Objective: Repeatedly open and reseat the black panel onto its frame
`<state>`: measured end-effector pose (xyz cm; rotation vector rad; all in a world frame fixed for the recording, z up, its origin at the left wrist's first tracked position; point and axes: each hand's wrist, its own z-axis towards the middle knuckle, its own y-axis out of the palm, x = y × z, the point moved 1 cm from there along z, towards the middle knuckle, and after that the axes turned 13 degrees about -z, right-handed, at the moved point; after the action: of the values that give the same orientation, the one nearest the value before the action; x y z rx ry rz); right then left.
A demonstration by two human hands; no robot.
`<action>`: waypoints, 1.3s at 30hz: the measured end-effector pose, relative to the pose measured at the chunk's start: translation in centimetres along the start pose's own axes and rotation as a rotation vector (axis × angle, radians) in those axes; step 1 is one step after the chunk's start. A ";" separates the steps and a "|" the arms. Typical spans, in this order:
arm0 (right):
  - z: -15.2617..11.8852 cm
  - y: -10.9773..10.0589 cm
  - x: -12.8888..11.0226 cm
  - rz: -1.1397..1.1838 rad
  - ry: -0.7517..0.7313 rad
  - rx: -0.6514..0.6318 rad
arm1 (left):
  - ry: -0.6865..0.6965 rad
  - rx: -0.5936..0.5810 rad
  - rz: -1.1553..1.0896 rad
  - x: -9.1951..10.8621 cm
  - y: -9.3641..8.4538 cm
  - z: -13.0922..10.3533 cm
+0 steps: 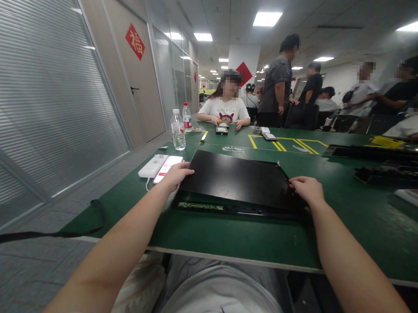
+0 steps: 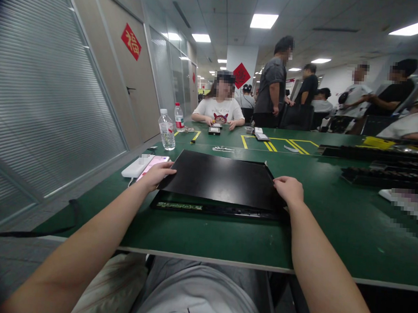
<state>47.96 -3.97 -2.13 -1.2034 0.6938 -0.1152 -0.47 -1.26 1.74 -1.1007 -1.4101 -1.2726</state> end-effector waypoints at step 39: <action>-0.3 -0.1 -0.4 -0.039 -0.072 0.014 | 0.281 -0.273 0.887 -0.9 -1.2 0.0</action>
<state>47.54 -4.09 -1.89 -1.2022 0.6061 -0.1085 -1.48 -1.40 0.63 -1.4324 -0.4250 -0.9062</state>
